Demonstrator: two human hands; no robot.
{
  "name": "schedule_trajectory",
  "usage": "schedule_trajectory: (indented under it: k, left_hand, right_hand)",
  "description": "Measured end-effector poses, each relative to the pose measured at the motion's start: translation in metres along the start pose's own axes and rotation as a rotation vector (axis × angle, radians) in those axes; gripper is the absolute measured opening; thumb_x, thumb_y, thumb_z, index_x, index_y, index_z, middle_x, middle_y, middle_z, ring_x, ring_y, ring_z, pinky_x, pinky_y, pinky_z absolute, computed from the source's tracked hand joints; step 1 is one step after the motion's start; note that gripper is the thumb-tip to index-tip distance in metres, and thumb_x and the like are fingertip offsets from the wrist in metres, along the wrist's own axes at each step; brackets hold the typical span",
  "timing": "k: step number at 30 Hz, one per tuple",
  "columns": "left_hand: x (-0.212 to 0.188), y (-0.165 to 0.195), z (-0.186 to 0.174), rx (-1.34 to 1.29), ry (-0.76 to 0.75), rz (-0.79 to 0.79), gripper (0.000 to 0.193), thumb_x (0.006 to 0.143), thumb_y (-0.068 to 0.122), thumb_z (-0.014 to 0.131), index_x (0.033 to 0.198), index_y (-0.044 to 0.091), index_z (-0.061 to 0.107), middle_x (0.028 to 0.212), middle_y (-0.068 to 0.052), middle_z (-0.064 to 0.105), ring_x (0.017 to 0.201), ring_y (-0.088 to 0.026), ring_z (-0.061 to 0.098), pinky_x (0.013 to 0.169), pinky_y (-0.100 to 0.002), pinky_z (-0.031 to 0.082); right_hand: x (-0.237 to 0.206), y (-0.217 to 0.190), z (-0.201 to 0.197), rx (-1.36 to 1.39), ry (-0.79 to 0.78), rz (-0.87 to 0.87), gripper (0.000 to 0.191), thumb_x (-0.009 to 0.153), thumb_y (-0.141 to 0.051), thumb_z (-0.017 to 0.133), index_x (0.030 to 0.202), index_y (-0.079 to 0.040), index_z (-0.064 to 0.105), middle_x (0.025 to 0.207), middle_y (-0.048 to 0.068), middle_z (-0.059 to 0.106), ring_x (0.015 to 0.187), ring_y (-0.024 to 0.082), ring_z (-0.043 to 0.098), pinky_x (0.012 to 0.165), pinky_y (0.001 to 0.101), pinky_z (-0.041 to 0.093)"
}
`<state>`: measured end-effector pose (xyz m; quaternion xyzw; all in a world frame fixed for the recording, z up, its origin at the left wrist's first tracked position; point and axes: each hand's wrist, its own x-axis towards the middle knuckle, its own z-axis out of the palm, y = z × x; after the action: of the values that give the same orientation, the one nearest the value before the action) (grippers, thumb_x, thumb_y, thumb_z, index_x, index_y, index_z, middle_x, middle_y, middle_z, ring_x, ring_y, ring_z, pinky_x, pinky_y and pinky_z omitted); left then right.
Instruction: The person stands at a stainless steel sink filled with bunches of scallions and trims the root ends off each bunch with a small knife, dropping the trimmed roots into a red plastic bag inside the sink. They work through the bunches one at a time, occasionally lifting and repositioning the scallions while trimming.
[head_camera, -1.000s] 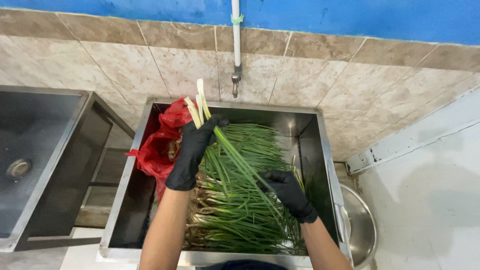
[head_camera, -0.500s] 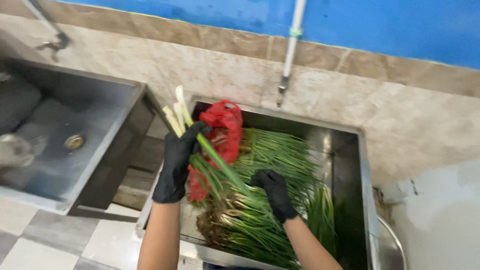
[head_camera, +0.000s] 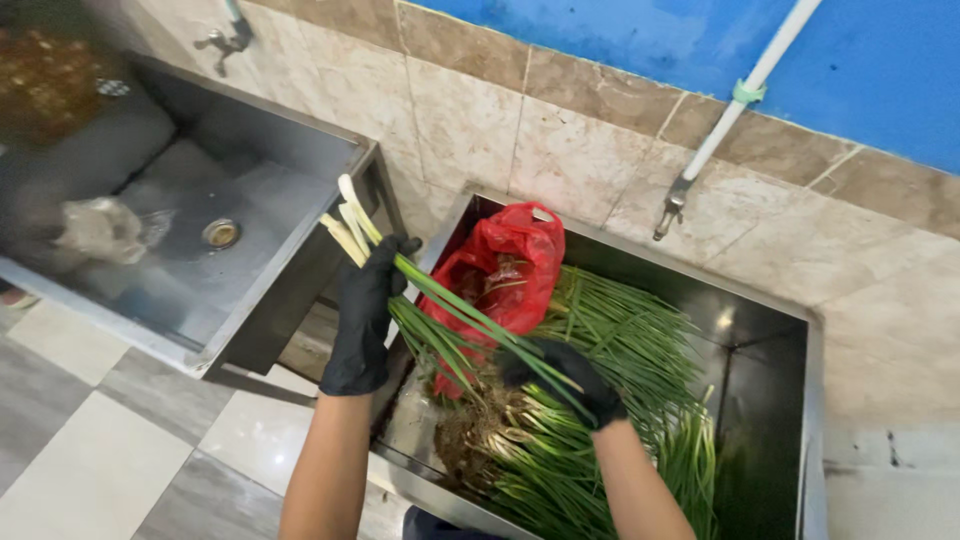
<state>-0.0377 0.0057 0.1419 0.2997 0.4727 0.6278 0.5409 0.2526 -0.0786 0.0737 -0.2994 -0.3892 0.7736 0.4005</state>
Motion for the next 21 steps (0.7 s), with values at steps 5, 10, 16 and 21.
schedule_trajectory:
  k: [5, 10, 16, 21]
  left_hand:
    - [0.046, -0.01, -0.012, 0.012, -0.037, 0.014, 0.024, 0.098, 0.017, 0.065, 0.105, -0.004, 0.071, 0.096, -0.015, 0.079, 0.051, -0.007, 0.045, 0.047, -0.025, 0.037]
    - [0.069, -0.007, -0.019, -0.004, -0.079, -0.061, 0.023, 0.096, 0.016, 0.067, 0.106, -0.005, 0.071, 0.099, -0.016, 0.079, 0.051, -0.006, 0.045, 0.046, -0.024, 0.035]
    - [0.095, 0.003, -0.028, 0.071, -0.089, -0.087, 0.025, 0.095, 0.016, 0.068, 0.105, -0.005, 0.073, 0.096, -0.017, 0.08, 0.049, -0.006, 0.044, 0.045, -0.024, 0.034]
    - [0.119, 0.004, -0.048, 0.133, -0.11, -0.061, 0.023, 0.095, 0.015, 0.068, 0.104, -0.005, 0.073, 0.095, -0.017, 0.08, 0.049, -0.007, 0.044, 0.045, -0.024, 0.033]
  right_hand:
    - [-0.019, 0.011, -0.005, 0.123, -0.047, -0.178, 0.05, 0.104, -0.031, 0.047, 0.133, 0.007, 0.061, 0.107, 0.019, 0.074, 0.09, 0.029, 0.073, 0.081, 0.0431, 0.058]
    - [0.009, 0.021, -0.026, -0.095, 0.175, 0.016, 0.04, 0.098, -0.022, 0.057, 0.121, 0.007, 0.069, 0.092, 0.014, 0.075, 0.079, 0.023, 0.072, 0.076, 0.0378, 0.058]
    - [0.052, 0.052, -0.028, -0.211, 0.118, 0.063, 0.02, 0.099, -0.01, 0.065, 0.109, 0.007, 0.072, 0.087, 0.009, 0.073, 0.075, 0.017, 0.068, 0.073, 0.0342, 0.056]
    - [0.078, 0.062, -0.005, -0.243, 0.116, 0.032, 0.025, 0.099, -0.015, 0.063, 0.107, 0.005, 0.077, 0.087, 0.012, 0.078, 0.074, 0.019, 0.073, 0.072, 0.0355, 0.06]
